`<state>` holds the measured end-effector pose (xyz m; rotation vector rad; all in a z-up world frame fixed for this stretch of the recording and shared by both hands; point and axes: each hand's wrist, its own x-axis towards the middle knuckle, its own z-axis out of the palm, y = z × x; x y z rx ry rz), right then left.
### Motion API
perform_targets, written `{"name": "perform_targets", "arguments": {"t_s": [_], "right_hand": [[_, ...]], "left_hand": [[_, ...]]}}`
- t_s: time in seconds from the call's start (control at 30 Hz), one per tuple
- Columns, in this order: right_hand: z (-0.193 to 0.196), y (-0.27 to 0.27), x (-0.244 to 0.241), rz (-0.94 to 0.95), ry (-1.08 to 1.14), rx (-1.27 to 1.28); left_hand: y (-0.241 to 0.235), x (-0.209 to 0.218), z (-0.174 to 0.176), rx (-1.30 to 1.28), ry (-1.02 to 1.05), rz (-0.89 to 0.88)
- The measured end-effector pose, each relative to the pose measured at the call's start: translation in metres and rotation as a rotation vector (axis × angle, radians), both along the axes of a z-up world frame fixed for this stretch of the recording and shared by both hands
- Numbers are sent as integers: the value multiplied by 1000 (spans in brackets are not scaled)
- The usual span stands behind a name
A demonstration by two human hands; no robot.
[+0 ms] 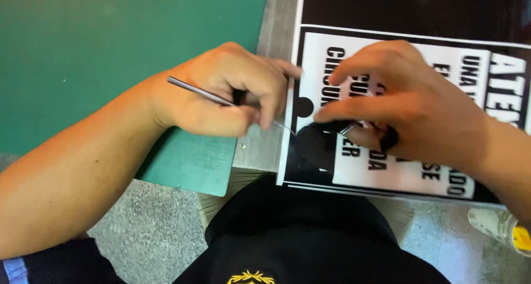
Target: Using a weeding tool to remove excess vinyl from a cut sign design
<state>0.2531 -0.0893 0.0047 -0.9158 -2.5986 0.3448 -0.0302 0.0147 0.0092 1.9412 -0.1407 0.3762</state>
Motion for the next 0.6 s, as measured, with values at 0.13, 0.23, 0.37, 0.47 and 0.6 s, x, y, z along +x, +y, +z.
{"name": "perform_targets", "arguments": {"t_s": [0.13, 0.23, 0.37, 0.47, 0.6], "right_hand": [[5, -3, 9, -3, -16, -80], [-9, -1, 21, 43, 73, -78], [-13, 0, 21, 43, 121, -4], [-13, -3, 18, 2, 52, 13], [-19, -7, 17, 38, 120, 119]], "left_hand": [[-5, 8, 6, 31, -46, 32], [-17, 20, 41, 231, 204, 135], [-20, 15, 65, 441, 177, 154], [-24, 18, 67, 527, 108, 202], [-44, 18, 60, 398, 110, 237]]}}
